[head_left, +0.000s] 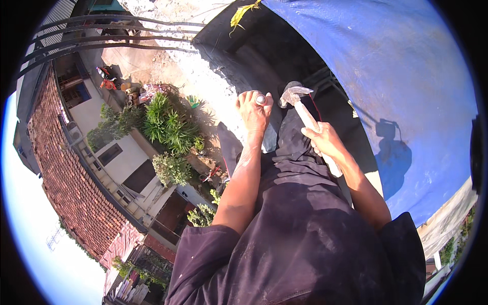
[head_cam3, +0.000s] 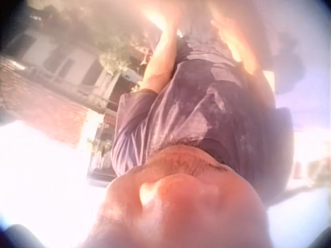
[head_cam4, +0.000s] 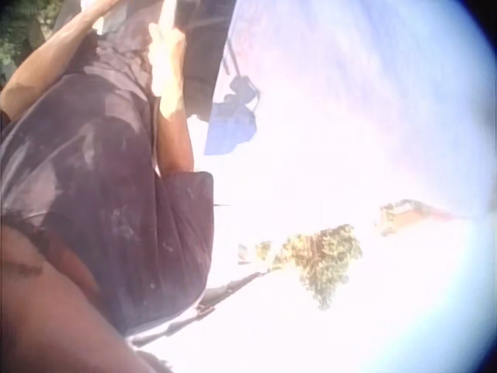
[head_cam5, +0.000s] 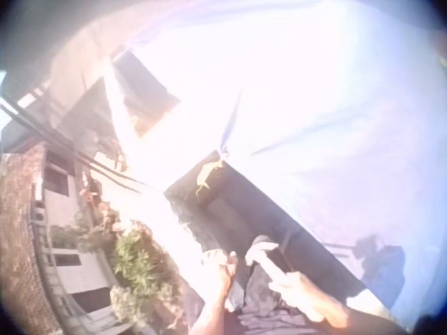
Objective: The person uses a hammer and a chisel to break pieces of concrete off a ledge while sitting on it.
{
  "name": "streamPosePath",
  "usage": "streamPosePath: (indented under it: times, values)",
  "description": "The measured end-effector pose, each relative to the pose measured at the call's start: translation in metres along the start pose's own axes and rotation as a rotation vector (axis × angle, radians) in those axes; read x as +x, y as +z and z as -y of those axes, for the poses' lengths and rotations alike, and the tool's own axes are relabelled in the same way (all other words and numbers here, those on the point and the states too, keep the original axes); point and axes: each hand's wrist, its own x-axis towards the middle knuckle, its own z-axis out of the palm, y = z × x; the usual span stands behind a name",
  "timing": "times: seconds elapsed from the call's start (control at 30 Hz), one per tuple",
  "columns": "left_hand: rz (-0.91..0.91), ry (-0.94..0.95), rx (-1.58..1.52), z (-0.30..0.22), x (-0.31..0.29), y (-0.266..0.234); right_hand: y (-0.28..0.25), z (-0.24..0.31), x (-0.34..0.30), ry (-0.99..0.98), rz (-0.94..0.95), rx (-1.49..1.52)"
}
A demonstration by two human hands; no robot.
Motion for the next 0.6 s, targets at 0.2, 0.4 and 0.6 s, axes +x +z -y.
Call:
streamPosePath:
  times: [0.2,0.4,0.6]
  values:
    - [-0.076,0.013,-0.015,0.007,0.003,0.007,-0.009,-0.030,-0.005,-0.072,-0.045,0.112]
    - [-0.085,0.047,0.028,0.011,-0.001,0.012,-0.013,-0.039,-0.004,-0.157,-0.084,0.127]
    - [-0.094,0.033,0.013,0.011,-0.002,0.012,-0.021,-0.030,-0.002,-0.156,-0.081,0.042]
